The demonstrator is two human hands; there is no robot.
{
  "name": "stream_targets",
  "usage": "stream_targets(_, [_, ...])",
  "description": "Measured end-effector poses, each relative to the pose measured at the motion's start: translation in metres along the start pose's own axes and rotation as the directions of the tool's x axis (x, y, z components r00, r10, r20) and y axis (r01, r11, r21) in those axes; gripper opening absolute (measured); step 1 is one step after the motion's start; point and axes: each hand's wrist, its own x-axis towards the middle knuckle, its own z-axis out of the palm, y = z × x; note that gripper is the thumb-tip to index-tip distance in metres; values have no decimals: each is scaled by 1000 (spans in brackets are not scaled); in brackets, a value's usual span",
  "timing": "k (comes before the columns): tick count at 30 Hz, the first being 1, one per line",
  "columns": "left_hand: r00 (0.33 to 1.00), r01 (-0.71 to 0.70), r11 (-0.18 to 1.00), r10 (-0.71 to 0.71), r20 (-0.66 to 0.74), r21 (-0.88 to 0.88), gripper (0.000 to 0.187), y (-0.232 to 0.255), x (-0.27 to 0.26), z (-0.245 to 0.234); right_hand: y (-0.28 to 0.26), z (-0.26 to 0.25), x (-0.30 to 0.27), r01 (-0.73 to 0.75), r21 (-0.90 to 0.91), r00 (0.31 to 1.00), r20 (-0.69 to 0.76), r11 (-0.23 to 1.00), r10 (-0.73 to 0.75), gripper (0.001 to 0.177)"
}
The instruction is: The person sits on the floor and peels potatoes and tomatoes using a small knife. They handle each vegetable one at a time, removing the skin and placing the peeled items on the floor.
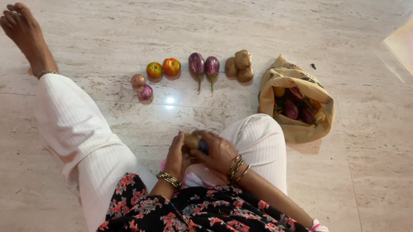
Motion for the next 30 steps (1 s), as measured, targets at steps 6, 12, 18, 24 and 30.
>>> stream_targets(6, [981, -92, 970, 128, -149, 226, 33, 8, -4, 1, 0, 14, -1, -24, 247, 997, 72, 969, 6, 39])
stream_targets(12, [991, -130, 895, 107, 78, 426, 32, -17, 7, 1, 44, 33, 12, -20, 549, 984, -136, 835, 113, 38])
stream_targets(18, [955, -278, 817, 177, 239, 505, 28, -39, 9, 6, 60, 49, 23, -245, 777, 966, 141, 580, 219, 30])
stream_targets(24, [892, -423, 758, 445, 80, 496, 29, -28, 11, 4, 49, 44, 13, -309, 788, 948, 302, 533, 103, 40])
stream_targets(30, [947, -296, 930, 315, -57, 216, 37, -27, 14, 1, 41, 36, 8, -327, 809, 940, 332, 488, 78, 47])
